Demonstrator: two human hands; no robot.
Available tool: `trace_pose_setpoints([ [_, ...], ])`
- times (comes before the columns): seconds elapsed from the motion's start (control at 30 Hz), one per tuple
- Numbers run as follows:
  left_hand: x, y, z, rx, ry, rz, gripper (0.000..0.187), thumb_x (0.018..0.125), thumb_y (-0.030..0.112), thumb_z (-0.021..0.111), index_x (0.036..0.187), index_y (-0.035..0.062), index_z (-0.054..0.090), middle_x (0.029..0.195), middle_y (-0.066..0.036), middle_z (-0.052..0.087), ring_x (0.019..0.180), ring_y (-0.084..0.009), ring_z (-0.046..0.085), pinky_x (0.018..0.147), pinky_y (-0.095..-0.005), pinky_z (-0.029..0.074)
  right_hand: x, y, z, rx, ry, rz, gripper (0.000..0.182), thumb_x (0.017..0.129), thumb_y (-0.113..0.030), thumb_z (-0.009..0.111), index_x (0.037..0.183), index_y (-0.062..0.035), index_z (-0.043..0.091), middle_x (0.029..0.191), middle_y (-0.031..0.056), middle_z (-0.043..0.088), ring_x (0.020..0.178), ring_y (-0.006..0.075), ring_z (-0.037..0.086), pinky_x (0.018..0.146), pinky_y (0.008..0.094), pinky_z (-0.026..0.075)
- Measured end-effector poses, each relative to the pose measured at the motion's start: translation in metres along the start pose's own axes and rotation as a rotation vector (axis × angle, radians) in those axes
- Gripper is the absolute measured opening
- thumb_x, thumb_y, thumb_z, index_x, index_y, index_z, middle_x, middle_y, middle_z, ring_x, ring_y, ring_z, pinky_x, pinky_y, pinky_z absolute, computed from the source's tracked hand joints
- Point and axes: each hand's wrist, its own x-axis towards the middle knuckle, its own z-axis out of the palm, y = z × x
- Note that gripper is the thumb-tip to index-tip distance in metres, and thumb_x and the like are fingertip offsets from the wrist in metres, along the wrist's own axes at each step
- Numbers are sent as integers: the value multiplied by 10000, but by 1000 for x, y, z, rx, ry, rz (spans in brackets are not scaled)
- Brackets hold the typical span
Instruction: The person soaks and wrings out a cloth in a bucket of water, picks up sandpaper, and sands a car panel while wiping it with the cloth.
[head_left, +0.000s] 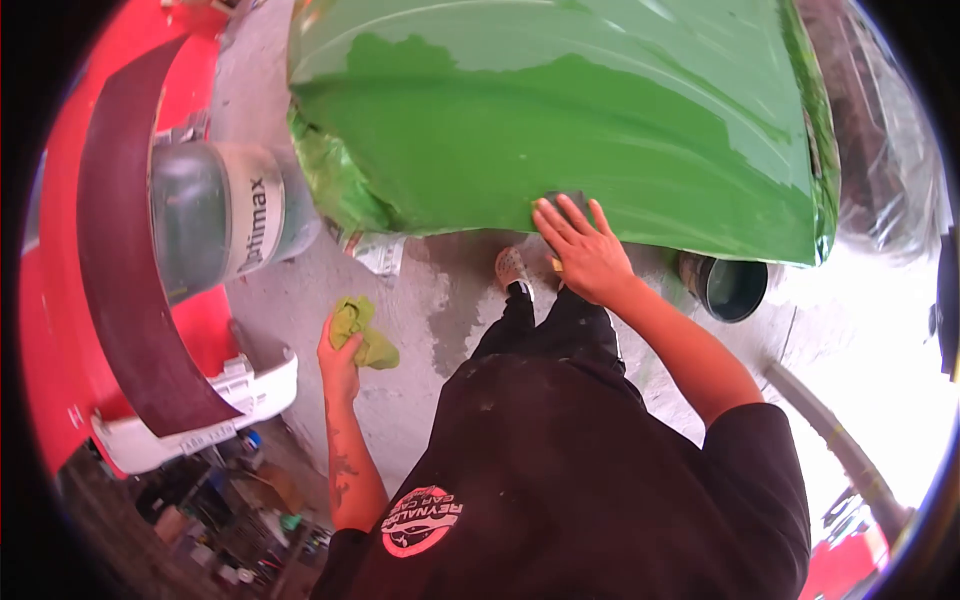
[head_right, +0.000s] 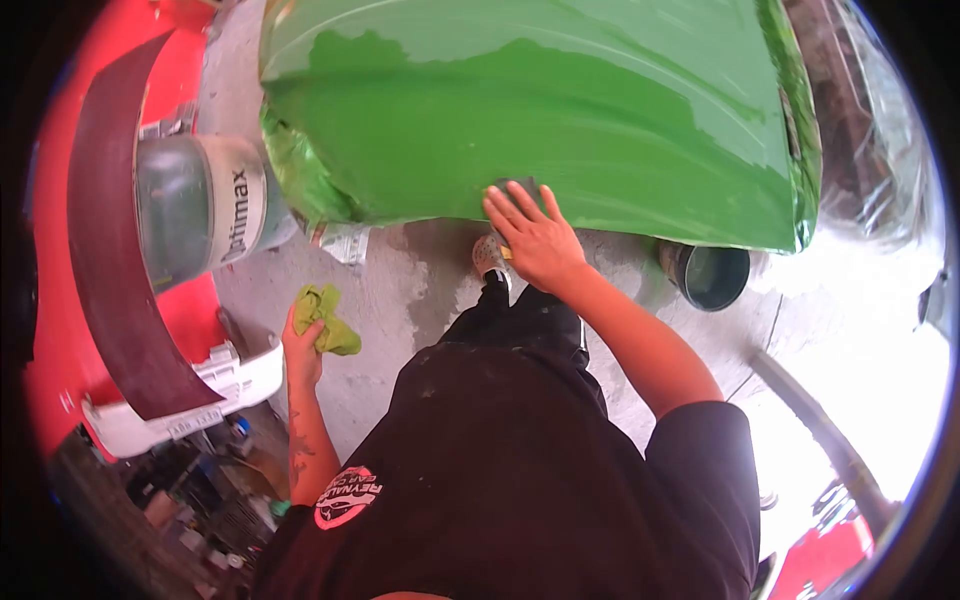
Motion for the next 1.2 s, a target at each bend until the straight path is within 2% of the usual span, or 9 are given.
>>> trace_pose_setpoints([
  [0.13,-29,-27,-40,-71,124,-25,569,798,-80,563,1346,8,435,1213,-94,562,1085,-196,564,925,-319,462,68,-34,7,-20,-52,-256,660,892,-405,522,1450,-119,317,1539,9,260,1429,215,195,1161,496,140],
  [0.2,-33,-40,-49,-111,163,-50,559,801,-79,559,1340,13,441,1202,-93,566,1074,-193,566,921,-318,464,105,-54,28,-105,55,-360,661,907,-435,489,1462,-127,303,1541,-15,256,1429,205,197,1163,494,132],
  [0.43,-41,-118,-76,-182,175,-245,481,817,-70,521,1287,28,476,1136,-76,576,1023,-178,579,868,-299,487,149,-79,31,-70,88,-388,701,919,-529,405,1496,-175,224,1558,-15,216,1442,194,163,1163,499,88],
  [0.63,-122,-185,-112,-300,348,-421,367,820,-64,508,1169,47,522,1007,-59,582,868,-171,616,733,-300,538,42,22,-3,-105,81,414,704,929,-435,489,1504,-169,183,1571,32,168,1452,241,130,1139,549,115],
  [0.73,-161,-207,-114,-311,417,-519,313,825,-46,518,1121,53,528,955,-55,584,813,-175,622,679,-306,545,42,34,15,-85,238,566,692,935,-409,484,1506,-171,175,1573,49,156,1453,263,119,1133,570,96],
  [0.83,-180,-228,-112,-325,440,-605,259,829,-29,531,1072,62,536,904,-47,582,770,-171,618,635,-307,541,91,-10,9,-154,110,367,700,947,-429,447,1516,-162,138,1575,51,146,1452,264,118,1135,558,87],
  [0.93,-178,-230,-108,-347,444,-613,263,819,-36,543,1063,63,540,894,-44,582,750,-169,611,630,-300,533,162,-67,11,-128,174,194,680,954,-463,404,1507,-142,172,1570,51,167,1449,264,131,1132,564,98],
  [1.07,-155,-213,-107,-335,408,-436,276,820,-41,551,1078,57,539,908,-37,583,766,-159,607,657,-293,531,253,-113,31,-88,282,-30,647,973,-493,320,1496,-129,211,1564,47,191,1446,265,145,1135,570,103],
  [1.2,-131,-166,-97,-329,360,-287,353,818,-69,546,1150,50,527,955,-40,588,805,-141,593,697,-277,515,265,-99,22,-157,201,-157,655,969,-518,305,1496,-140,215,1566,18,189,1445,232,154,1144,557,107],
])
